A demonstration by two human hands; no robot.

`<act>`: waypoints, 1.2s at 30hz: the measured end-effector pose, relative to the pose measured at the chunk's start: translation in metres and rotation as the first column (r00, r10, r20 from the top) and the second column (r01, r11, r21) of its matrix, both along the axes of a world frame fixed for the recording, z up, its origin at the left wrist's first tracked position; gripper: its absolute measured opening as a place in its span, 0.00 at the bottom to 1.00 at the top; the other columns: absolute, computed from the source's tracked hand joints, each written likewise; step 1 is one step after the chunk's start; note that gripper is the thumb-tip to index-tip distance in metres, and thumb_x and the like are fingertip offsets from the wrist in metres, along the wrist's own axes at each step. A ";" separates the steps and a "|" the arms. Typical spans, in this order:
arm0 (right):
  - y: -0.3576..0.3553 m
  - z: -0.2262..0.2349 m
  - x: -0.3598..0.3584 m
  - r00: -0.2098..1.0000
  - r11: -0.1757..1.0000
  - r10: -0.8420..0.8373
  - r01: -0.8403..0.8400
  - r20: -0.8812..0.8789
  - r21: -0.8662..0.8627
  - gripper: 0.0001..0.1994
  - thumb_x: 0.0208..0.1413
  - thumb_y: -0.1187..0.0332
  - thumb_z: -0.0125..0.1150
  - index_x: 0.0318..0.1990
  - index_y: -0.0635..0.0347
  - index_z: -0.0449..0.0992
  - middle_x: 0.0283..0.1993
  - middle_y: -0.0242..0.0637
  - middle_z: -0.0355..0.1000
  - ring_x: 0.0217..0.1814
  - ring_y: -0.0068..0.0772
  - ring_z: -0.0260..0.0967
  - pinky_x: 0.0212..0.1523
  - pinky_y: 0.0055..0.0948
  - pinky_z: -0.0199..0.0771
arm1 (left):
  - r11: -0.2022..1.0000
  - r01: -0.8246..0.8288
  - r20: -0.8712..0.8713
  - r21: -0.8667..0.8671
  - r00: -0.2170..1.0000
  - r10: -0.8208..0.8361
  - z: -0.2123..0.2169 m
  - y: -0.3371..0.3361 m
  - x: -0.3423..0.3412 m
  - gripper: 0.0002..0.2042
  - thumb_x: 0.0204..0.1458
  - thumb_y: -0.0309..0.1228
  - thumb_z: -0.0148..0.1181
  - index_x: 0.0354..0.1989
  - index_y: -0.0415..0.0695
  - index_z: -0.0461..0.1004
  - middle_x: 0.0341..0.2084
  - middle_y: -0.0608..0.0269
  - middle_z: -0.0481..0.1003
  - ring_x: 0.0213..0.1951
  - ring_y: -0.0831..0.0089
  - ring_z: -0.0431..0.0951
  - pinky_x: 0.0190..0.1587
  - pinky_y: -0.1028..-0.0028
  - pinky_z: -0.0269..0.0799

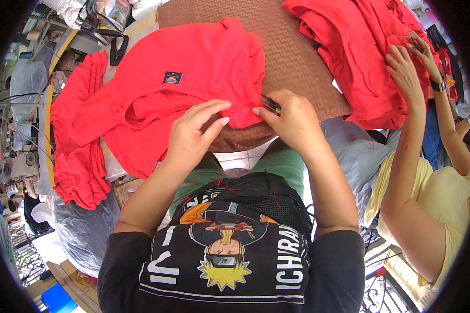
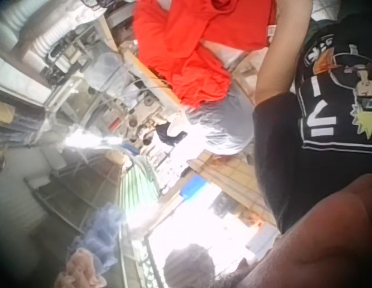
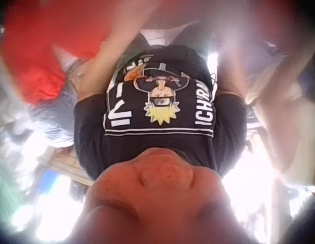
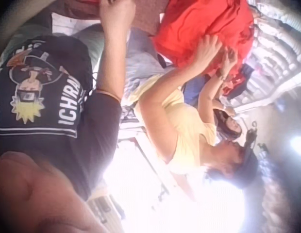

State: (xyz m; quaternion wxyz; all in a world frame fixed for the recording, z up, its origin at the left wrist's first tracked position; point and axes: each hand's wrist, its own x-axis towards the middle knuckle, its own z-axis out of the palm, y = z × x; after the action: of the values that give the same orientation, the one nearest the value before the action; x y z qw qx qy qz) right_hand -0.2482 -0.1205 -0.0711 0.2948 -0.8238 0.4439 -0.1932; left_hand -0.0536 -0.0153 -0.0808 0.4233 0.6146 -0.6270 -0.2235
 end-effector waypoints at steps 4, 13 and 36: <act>0.002 -0.007 -0.001 1.000 0.998 -0.009 0.010 -0.019 0.056 0.14 0.47 0.62 0.68 0.34 0.65 0.78 0.31 0.50 0.73 0.35 0.54 0.72 0.35 0.43 0.70 | 1.000 -0.006 0.216 -0.011 0.976 0.008 -0.013 -0.010 -0.003 0.17 0.48 0.32 0.65 0.47 0.44 0.77 0.48 0.57 0.75 0.51 0.59 0.73 0.53 0.64 0.67; 0.001 -0.008 -0.002 0.999 0.994 -0.035 0.037 -0.022 0.107 0.14 0.49 0.61 0.67 0.33 0.66 0.79 0.31 0.53 0.74 0.35 0.54 0.73 0.36 0.42 0.70 | 0.995 0.098 0.323 -0.028 0.943 -0.084 -0.026 -0.009 0.003 0.12 0.45 0.31 0.67 0.40 0.49 0.81 0.41 0.68 0.75 0.44 0.66 0.73 0.49 0.68 0.69; 0.014 -0.001 0.000 0.958 0.918 0.220 -0.267 0.184 0.294 0.09 0.49 0.74 0.63 0.39 0.63 0.78 0.35 0.46 0.76 0.39 0.46 0.75 0.41 0.36 0.72 | 0.975 0.143 0.040 0.169 0.988 -0.152 -0.020 -0.010 0.005 0.07 0.57 0.29 0.57 0.38 0.38 0.75 0.32 0.55 0.79 0.36 0.63 0.80 0.39 0.70 0.74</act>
State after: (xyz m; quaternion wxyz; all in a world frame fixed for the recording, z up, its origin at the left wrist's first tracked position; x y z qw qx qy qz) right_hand -0.2484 -0.1064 -0.0719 0.4766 -0.7984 0.3397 -0.1416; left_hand -0.0484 -0.0255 -0.1012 0.3364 0.6052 -0.6611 -0.2891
